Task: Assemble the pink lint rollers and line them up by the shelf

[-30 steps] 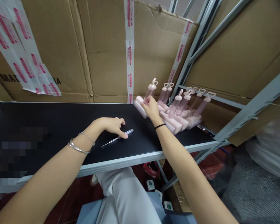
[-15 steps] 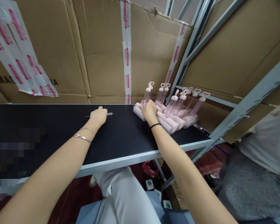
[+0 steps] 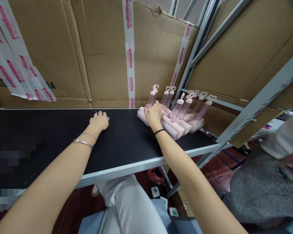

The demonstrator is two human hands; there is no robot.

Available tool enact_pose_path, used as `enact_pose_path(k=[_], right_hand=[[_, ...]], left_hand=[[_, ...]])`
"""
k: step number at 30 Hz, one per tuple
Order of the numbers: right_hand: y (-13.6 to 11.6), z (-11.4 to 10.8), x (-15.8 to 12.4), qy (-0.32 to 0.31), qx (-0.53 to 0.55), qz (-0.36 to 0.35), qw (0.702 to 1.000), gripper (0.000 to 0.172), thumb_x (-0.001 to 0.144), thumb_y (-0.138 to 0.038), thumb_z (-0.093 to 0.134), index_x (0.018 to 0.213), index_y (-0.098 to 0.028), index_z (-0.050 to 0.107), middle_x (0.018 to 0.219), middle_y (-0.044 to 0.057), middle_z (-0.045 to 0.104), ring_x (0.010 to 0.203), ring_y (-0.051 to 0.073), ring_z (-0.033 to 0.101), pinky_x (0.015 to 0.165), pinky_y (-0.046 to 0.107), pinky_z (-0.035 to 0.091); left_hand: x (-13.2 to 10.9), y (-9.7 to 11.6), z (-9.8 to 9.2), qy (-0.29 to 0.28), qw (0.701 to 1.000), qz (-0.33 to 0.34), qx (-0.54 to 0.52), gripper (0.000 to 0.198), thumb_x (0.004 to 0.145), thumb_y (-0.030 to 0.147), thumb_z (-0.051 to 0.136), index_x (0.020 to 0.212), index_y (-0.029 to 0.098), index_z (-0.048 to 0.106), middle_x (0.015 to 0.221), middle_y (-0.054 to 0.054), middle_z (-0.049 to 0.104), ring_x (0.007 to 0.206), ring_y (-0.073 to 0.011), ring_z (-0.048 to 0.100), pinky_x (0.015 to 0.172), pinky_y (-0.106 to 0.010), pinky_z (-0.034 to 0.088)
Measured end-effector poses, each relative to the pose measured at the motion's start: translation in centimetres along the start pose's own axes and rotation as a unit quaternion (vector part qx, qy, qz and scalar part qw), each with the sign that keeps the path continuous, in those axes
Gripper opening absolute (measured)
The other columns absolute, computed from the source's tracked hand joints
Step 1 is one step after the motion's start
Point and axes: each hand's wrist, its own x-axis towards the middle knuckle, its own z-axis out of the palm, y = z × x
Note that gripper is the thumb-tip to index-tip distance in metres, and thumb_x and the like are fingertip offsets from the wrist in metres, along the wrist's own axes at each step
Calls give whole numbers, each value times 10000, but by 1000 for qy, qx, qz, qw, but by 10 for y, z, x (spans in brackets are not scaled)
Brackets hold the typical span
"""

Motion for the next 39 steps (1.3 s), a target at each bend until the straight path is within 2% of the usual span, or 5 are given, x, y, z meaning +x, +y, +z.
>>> enact_pose_path(k=[5,16,22,29,39], right_hand=[[1,2,-3,-8,6,-2,1000,596,844,-280,543,1343,-3,371,1255,282,482,1218,384,447,986,520,411],[3,-1,0,-110,-42,9,993,343,849,-210,536,1152,-52,516,1196,251,564,1177,340,521,984,465,421],[8,0,6,-127,-28,3,992,259,846,-201,519,1077,-98,578,1165,219,603,1128,329,567,976,457,431],[7,8,12,-188,79,-49,978,147,817,-252,582,936,-166,579,1001,99,655,966,224,603,911,356,457],[7,16,9,-246,192,-138,940,156,836,-321,556,874,-172,583,883,35,645,845,167,577,827,298,440]], left_hand=[[-3,-2,-5,103,995,-10,13,551,915,264,314,1395,30,448,1425,-293,411,1284,-405,420,983,-495,423],[8,-18,4,50,996,-70,-12,691,936,404,304,1501,8,276,1599,-262,163,1452,-439,181,1106,-571,274],[8,-17,2,80,997,3,11,549,929,367,299,1326,89,557,1417,-232,485,1311,-390,408,1044,-526,355],[14,-30,10,26,997,-69,-4,675,945,467,246,1413,32,465,1604,-242,183,1481,-420,125,1128,-620,196],[9,-29,0,8,998,-51,-19,574,919,368,341,1284,-11,573,1373,-296,499,1282,-415,467,1030,-514,390]])
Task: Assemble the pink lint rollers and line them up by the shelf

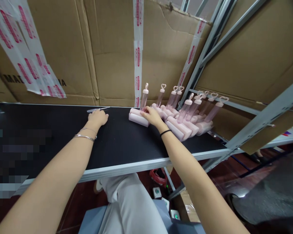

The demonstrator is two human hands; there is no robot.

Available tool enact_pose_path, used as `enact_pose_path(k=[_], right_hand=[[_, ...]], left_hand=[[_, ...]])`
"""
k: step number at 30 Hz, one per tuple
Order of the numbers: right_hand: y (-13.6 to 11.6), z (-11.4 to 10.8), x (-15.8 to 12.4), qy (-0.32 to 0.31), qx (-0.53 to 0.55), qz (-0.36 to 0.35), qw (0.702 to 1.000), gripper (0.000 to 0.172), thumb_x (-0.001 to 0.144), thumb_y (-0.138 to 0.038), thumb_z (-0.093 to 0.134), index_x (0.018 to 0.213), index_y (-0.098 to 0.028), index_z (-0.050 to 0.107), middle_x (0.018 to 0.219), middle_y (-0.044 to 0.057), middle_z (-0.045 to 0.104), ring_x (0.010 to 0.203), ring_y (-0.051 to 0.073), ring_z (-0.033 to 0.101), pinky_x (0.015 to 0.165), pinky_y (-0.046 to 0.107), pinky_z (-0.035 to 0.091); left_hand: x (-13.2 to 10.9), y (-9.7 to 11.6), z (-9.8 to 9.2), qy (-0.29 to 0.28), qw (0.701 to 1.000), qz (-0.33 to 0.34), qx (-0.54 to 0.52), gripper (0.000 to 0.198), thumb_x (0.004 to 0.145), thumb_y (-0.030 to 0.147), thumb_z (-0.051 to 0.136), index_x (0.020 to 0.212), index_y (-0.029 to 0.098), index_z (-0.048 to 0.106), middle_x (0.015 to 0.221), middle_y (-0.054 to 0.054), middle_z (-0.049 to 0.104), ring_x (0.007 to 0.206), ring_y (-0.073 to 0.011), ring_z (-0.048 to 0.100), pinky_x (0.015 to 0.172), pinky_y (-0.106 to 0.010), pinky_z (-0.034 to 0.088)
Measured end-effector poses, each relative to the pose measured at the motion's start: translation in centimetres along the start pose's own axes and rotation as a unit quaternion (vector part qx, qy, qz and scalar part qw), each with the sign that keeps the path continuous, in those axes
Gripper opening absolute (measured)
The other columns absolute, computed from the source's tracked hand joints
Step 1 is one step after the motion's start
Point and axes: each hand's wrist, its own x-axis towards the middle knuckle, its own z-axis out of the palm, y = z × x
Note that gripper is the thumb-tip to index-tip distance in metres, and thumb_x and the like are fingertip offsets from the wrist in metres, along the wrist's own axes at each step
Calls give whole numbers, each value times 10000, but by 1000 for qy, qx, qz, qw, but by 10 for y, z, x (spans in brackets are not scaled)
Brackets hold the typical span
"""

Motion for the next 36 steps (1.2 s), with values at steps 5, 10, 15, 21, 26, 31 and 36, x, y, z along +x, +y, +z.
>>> enact_pose_path(k=[5,10,15,21,26,31,36], right_hand=[[-4,2,0,-7,-25,4,1000,165,871,-278,554,944,-142,612,970,77,672,914,182,600,866,297,442],[-16,8,-5,-9,-105,20,994,163,899,-223,544,1000,-136,638,1075,110,678,1017,209,608,948,332,431],[-31,4,-22,79,-154,20,985,350,954,-339,489,1197,-110,594,1226,158,613,1173,269,534,1022,410,398],[-85,-21,-60,202,-109,-61,971,361,953,-299,468,1257,-120,542,1304,168,538,1259,276,467,1080,430,354],[-109,-31,-109,214,154,-65,962,418,967,-442,423,1291,-179,460,1167,112,587,1072,196,589,933,331,476],[-104,-58,-155,327,276,5,904,258,939,-367,483,1150,-219,474,948,25,593,862,132,606,821,283,518],[-85,-103,-189,324,134,-9,936,124,910,-301,541,1001,-217,551,932,29,626,819,144,609,739,294,521]], left_hand=[[4,-3,-6,114,993,-10,5,515,917,254,351,1348,17,501,1438,-271,428,1355,-407,359,1046,-489,381],[37,-20,-13,-52,997,26,50,491,917,206,397,1367,28,475,1445,-248,452,1357,-428,379,1075,-539,348],[36,-20,-14,-28,997,57,40,288,847,39,424,1065,36,612,1216,-225,587,1218,-418,533,977,-560,433],[-11,12,-42,101,984,60,-133,175,858,148,495,961,118,634,961,-103,636,1062,-304,612,959,-472,466],[-100,91,-78,85,858,271,-428,307,797,305,650,1068,173,594,903,-33,665,815,-173,643,790,-311,527],[-174,165,-71,70,765,372,-521,234,775,273,665,895,200,477,782,11,598,666,-118,601,609,-235,495],[-178,200,-53,41,726,437,-529,305,782,266,690,970,209,458,910,-16,639,751,-136,640,663,-272,523]])
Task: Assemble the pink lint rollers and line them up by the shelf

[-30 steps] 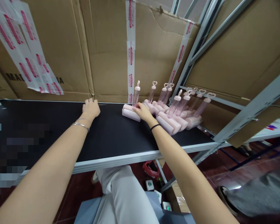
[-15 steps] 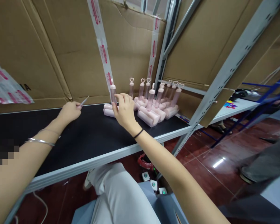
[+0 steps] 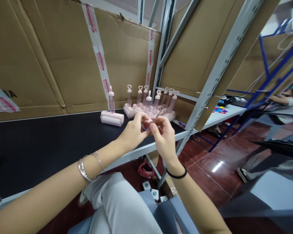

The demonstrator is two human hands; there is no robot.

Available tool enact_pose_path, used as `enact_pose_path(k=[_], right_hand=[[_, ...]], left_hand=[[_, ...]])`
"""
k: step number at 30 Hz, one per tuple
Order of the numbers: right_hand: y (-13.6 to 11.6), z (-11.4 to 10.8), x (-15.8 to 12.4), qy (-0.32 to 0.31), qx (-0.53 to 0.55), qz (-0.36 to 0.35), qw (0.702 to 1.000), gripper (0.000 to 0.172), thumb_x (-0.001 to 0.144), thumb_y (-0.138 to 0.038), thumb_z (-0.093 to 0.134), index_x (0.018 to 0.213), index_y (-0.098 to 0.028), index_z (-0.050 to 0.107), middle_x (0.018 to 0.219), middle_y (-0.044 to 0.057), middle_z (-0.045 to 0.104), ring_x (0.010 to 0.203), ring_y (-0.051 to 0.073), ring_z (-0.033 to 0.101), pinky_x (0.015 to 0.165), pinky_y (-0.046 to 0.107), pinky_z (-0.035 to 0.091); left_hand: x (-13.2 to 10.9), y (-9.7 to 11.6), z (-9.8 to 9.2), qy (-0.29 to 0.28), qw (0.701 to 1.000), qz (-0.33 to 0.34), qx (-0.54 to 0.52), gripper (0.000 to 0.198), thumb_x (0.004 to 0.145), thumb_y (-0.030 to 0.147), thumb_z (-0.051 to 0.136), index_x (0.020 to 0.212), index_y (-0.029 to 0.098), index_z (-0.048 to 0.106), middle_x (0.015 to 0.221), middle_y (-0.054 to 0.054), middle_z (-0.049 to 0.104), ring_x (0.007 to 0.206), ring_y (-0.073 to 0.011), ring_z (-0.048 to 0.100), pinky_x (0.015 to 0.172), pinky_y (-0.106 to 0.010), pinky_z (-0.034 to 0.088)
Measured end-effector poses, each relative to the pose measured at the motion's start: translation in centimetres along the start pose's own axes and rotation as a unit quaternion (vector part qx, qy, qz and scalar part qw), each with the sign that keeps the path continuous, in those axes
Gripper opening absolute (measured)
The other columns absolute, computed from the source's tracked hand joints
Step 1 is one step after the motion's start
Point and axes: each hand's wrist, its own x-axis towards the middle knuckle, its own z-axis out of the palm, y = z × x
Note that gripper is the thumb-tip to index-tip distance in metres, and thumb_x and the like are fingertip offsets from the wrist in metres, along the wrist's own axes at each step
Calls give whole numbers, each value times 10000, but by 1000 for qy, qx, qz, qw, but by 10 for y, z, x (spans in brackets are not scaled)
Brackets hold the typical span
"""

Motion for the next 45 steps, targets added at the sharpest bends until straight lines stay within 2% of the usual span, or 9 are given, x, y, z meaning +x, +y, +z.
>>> enact_pose_path(k=[4,9,15,21,25,29,34,38,45], right_hand=[[35,-57,13,10,-258,-172,951,137,928,-219,509,938,-235,644,949,60,654,922,200,581,827,370,495],[121,-108,32,-107,-424,-177,882,248,924,-195,455,860,-239,690,870,86,666,796,221,589,741,379,510],[171,-108,35,-205,-417,-53,884,380,837,-73,374,940,-203,715,1082,104,704,1030,231,662,966,401,526],[153,-99,27,-119,-369,-78,918,470,850,-73,371,1217,-218,626,1234,185,643,1193,269,610,1043,453,478],[110,-59,13,-49,-320,-209,923,415,891,-107,391,1218,-238,611,1132,182,663,1120,267,622,978,465,509],[71,20,-1,-174,-230,-318,903,426,890,-72,379,1245,-189,583,1199,133,661,1140,203,627,979,387,529],[72,114,35,-201,-233,-102,946,537,856,-213,577,1354,-47,461,1385,248,525,1357,286,457,1127,459,377],[88,163,79,-319,-219,75,919,575,810,-365,680,1280,-73,522,1281,227,616,1202,297,590,1002,406,463],[86,229,81,-352,-172,106,914,191,824,-338,647,901,-164,650,1008,97,711,934,217,645,835,318,478]], left_hand=[[5,-6,-13,0,999,31,35,330,816,293,667,1075,208,481,981,-37,669,933,-178,667,788,-320,536],[10,-31,-78,198,972,47,114,243,808,288,636,1013,201,538,853,1,640,754,-133,639,731,-303,515],[6,-90,-148,349,931,-27,103,168,827,283,585,979,229,539,806,19,594,787,-133,641,733,-317,491],[-3,-122,-165,395,905,-143,61,214,760,203,589,962,189,517,729,39,590,764,-143,621,729,-339,489],[2,-119,-162,412,895,-171,-5,199,734,178,583,920,194,514,682,52,569,710,-128,604,655,-292,468],[0,-119,-162,422,894,-150,-2,198,709,167,564,896,206,511,676,36,579,686,-136,606,664,-287,472],[-12,-137,-174,403,893,-195,57,246,723,212,567,966,202,528,776,-16,639,759,-173,631,732,-307,489],[-19,-151,-174,296,899,-299,118,307,730,282,617,1013,183,551,975,-88,682,919,-224,647,862,-358,477],[-27,-166,-165,183,901,-385,78,479,554,338,791,936,159,563,1007,-129,700,1079,-322,632,905,-365,464]])
